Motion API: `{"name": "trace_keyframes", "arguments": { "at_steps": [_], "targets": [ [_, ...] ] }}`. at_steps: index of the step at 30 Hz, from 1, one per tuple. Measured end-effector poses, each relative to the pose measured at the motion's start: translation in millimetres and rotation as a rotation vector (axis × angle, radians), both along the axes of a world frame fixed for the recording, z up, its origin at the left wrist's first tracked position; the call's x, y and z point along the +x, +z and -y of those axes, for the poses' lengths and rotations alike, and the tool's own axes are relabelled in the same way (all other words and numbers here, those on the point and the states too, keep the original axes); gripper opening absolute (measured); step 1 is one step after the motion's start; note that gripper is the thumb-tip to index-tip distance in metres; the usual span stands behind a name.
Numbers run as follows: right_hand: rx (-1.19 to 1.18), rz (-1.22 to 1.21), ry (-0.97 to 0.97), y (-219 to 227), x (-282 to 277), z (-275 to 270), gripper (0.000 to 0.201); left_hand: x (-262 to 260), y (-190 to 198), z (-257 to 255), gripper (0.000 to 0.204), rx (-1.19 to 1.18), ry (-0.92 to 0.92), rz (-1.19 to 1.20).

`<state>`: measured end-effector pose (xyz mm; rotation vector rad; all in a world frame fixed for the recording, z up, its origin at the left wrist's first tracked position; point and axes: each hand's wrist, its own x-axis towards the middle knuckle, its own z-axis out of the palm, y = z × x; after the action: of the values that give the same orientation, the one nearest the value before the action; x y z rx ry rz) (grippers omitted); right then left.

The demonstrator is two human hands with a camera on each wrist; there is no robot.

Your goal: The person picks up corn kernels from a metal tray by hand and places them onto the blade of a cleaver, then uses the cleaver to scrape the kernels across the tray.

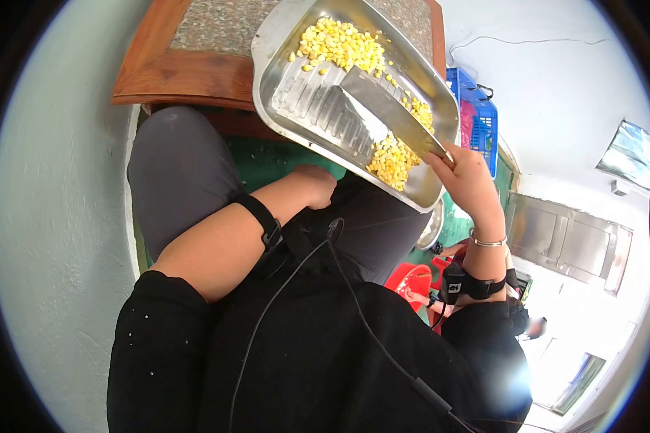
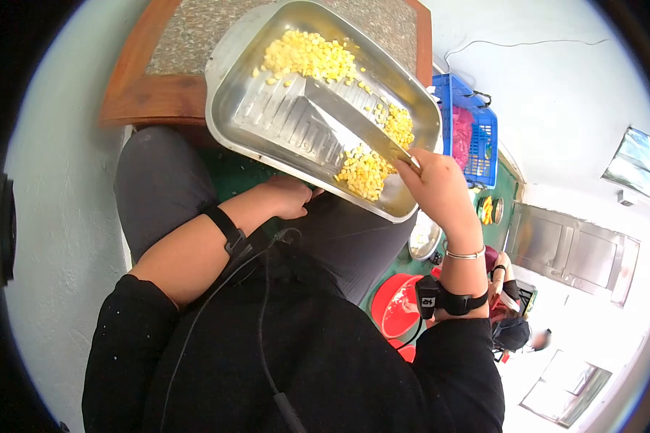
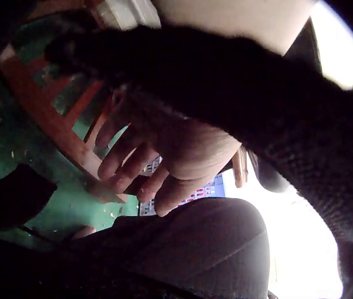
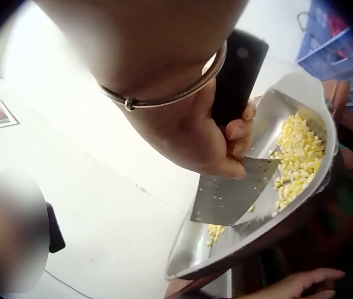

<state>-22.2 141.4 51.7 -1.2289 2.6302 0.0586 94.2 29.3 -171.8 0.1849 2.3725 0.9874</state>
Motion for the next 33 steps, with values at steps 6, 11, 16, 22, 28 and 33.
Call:
{"name": "trace_keyframes", "arguments": {
  "at_steps": [6, 11, 16, 22, 28, 33],
  "targets": [
    [-0.115, 0.015, -0.018, -7, 5, 17, 0.017, -1, -4, -1, 0.031, 0.003, 0.012, 0.002],
    [-0.146, 0.021, 0.049, -23, 7, 29, 0.016, -2, -9, -2, 0.030, 0.010, 0.024, -0.024],
    [-0.129, 0.020, 0.059, -27, 10, 31, 0.016, -4, -36, -14, 0.028, 0.049, 0.095, -0.201],
    [-0.096, 0.069, 0.004, -29, 12, 34, 0.020, -8, -47, -20, 0.028, 0.056, 0.090, -0.223],
    [-0.065, 0.075, 0.014, -26, 10, 37, 0.024, -12, -48, -20, 0.029, 0.027, 0.024, -0.175],
    [0.005, -0.030, 0.065, -6, 11, 27, 0.022, -8, -48, -19, 0.030, 0.015, 0.036, -0.201]
  ]
}}
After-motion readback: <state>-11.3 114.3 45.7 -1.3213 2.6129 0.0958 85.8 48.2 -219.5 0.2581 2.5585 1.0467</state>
